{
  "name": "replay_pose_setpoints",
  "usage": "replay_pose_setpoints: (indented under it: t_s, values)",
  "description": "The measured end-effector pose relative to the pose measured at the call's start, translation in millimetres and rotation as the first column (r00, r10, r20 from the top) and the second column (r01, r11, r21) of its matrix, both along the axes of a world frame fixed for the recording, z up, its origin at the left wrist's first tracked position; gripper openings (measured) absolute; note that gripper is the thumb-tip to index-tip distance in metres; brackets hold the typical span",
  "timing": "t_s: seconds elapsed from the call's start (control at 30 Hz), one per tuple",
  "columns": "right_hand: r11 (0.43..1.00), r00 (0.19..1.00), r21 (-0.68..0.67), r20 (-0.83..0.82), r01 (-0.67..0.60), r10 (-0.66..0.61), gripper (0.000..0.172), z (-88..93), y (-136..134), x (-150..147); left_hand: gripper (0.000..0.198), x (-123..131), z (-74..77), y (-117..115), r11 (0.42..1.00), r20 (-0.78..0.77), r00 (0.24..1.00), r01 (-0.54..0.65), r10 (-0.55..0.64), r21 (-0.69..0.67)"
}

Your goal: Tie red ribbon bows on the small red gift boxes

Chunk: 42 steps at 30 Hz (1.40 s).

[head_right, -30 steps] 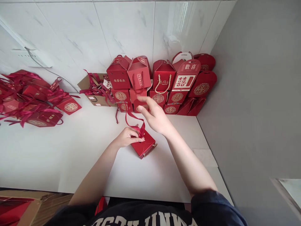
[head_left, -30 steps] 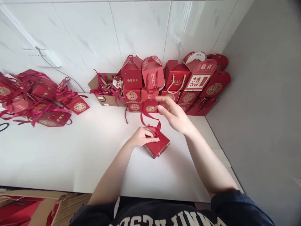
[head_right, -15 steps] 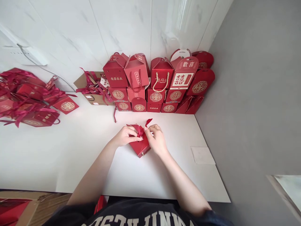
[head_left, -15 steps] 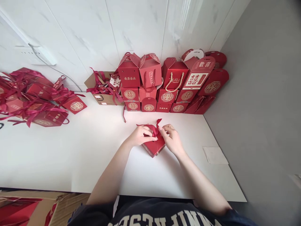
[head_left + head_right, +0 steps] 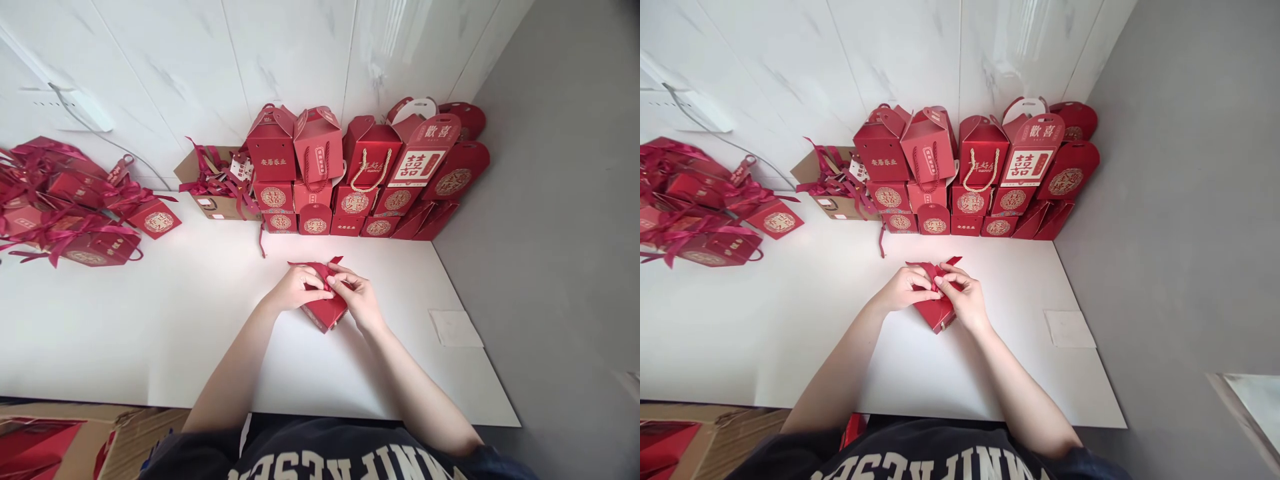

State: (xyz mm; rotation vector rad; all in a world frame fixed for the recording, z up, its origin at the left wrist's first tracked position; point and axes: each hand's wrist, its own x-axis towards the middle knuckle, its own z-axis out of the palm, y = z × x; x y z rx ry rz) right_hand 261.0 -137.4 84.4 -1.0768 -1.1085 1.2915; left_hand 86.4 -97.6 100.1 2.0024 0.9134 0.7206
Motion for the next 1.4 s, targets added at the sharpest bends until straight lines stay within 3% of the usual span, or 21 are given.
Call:
replay_pose_setpoints:
  t_s: [0.23,0.37,0.5,0.6,0.73,0.87,0.97,1.1,1.17,1.23,1.33,1.4]
  values:
    - [0.983,0.979,-0.166,-0.177,0.073,-0.102,0.027,0.1,-3,3,0.023,1,0.8,0,0.998,0.105,0.993,0.053,-0.051,-0.02]
    - [0.967,0.98,-0.214,-0.116,0.136,-0.164,0.03,-1.4,-7,6,0.023,1,4.5,-3,0.997,0.112,0.992,0.058,-0.051,-0.058]
    - [0.953,0.953,0.034,0.032,0.301,-0.303,0.021,1.0,-17,1,0.027,2,6.8,-4,0.993,0.119,0.991,0.067,-0.056,-0.093]
    - [0.909,0.932,0.258,0.073,0.327,-0.356,0.009,6.0,-28,-5,0.029,2,6.1,-3,0.988,0.16,0.986,0.079,-0.057,-0.136]
    - [0.852,0.929,0.486,0.189,0.193,-0.318,0.004,8.2,-38,-12,0.037,2,5.4,-1,0.986,0.189,0.981,0.075,-0.046,-0.147]
    - [0.703,0.889,0.702,0.388,-0.113,-0.245,0.018,5.1,-40,-14,0.043,1,10.1,-2,0.984,0.175,0.983,0.085,-0.057,-0.155]
    - [0.595,0.824,0.734,0.529,-0.326,-0.202,0.022,2.3,-41,-21,0.037,2,17.4,-3,0.974,0.144,0.988,0.078,-0.048,-0.212]
    - [0.451,0.68,0.691,0.7,-0.565,-0.22,0.017,-2.1,-44,-42,0.029,4,27.0,-4,0.953,0.101,0.995,0.056,-0.028,-0.297]
    - [0.385,0.639,0.689,0.72,-0.614,-0.271,0.015,-3.7,-46,-50,0.028,5,29.4,-3,0.953,0.084,0.996,0.064,-0.041,-0.297]
    - [0.336,0.648,0.719,0.695,-0.609,-0.312,0.01,-3.5,-46,-50,0.028,4,29.5,-1,0.956,0.076,0.995,0.083,-0.063,-0.283]
    - [0.33,0.721,0.788,0.611,-0.52,-0.326,0.007,0.9,-41,-32,0.03,2,26.0,1,0.959,0.087,0.993,0.098,-0.078,-0.265]
    - [0.435,0.76,0.79,0.578,-0.431,-0.296,0.017,5.2,-35,-10,0.03,0,22.5,1,0.96,0.118,0.99,0.105,-0.076,-0.259]
